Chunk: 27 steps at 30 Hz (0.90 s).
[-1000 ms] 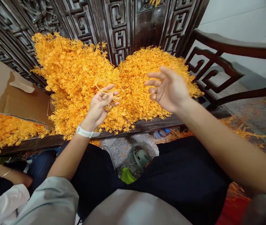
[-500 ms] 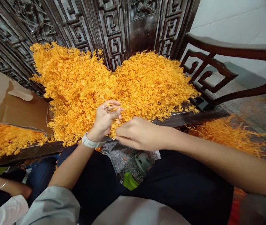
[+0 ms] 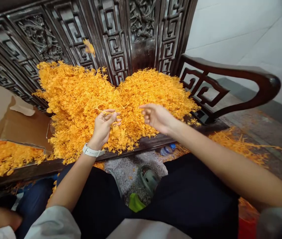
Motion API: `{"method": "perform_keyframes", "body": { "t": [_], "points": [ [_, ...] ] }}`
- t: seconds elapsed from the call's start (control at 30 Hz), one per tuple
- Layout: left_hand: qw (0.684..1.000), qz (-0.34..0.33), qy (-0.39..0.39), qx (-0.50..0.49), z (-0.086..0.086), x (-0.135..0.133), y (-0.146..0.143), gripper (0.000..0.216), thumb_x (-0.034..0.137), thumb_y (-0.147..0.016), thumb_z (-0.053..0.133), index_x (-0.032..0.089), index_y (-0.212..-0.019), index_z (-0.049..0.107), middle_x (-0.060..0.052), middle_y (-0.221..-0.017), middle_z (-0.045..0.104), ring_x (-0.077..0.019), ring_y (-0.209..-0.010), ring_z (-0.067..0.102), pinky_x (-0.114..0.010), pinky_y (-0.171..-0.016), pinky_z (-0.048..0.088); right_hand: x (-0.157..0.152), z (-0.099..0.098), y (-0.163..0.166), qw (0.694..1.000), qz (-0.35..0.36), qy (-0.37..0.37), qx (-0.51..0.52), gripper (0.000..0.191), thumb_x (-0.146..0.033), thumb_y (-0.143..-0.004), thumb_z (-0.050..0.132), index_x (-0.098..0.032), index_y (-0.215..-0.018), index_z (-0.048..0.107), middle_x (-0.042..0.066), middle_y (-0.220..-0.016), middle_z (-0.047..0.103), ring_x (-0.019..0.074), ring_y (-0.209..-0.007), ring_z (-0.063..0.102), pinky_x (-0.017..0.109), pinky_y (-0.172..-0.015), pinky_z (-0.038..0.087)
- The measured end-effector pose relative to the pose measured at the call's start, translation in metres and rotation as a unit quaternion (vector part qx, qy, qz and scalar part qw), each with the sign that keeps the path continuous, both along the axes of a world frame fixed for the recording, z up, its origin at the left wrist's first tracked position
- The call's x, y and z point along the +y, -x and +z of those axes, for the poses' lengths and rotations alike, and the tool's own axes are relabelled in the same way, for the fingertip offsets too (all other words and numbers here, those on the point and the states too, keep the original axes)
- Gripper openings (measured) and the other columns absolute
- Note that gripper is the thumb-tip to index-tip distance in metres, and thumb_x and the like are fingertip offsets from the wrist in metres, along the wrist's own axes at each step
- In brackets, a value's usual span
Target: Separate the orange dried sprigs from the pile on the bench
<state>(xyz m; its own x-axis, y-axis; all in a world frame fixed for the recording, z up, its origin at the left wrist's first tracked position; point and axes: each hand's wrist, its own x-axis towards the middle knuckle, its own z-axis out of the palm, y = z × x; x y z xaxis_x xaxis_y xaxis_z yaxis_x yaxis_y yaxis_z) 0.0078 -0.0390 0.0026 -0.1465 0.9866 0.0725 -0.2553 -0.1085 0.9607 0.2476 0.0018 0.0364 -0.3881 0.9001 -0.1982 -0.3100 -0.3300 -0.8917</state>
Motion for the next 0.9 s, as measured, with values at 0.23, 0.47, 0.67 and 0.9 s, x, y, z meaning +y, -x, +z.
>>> {"method": "perform_keyframes", "body": {
  "t": [0.23,0.47,0.67,0.9],
  "points": [
    [0.997,-0.014,-0.016,-0.068,-0.005,-0.01,-0.018,0.029,0.023,-0.081,0.091,0.019,-0.1,0.07,-0.004,-0.086,0.08,-0.0144,-0.078,0.078,-0.027,-0.078,0.062,-0.043,-0.022,0.023,0.928,0.159,-0.279,-0.192,0.034,-0.052,-0.098,0.071,-0.019,-0.093,0.064,0.0,-0.081,0.058,0.0133,-0.07,0.051,0.03,-0.067,0.039],
    [0.994,0.054,-0.005,-0.098,0.002,-0.005,-0.011,0.02,0.014,-0.088,0.082,0.021,-0.095,0.064,0.0,-0.084,0.076,-0.0109,-0.069,0.071,-0.022,-0.067,0.057,-0.054,-0.021,0.028,0.794,0.177,-0.437,-0.384,0.041,-0.036,-0.11,0.054,-0.019,-0.073,0.045,-0.003,-0.065,0.046,0.0114,-0.061,0.041,0.031,-0.065,0.027],
    [0.967,0.21,0.001,-0.145,0.019,0.026,0.063,0.025,0.007,-0.093,0.076,0.019,-0.078,0.061,0.002,-0.08,0.067,-0.0037,-0.061,0.059,-0.016,-0.06,0.051,-0.106,0.02,0.022,0.705,0.457,-0.474,-0.264,0.041,-0.038,-0.111,0.048,-0.019,-0.077,0.059,0.001,-0.065,0.058,0.0131,-0.057,0.048,0.031,-0.061,0.032],
    [0.985,0.103,-0.014,-0.14,0.024,0.006,0.038,0.022,0.024,-0.092,0.085,0.021,-0.085,0.064,-0.004,-0.095,0.078,-0.0107,-0.077,0.073,-0.023,-0.076,0.062,-0.043,0.036,-0.009,0.953,0.146,-0.217,0.152,0.062,-0.082,-0.101,0.037,-0.029,-0.12,0.062,-0.004,-0.076,0.06,0.0119,-0.057,0.049,0.025,-0.056,0.043]
  ]
}}
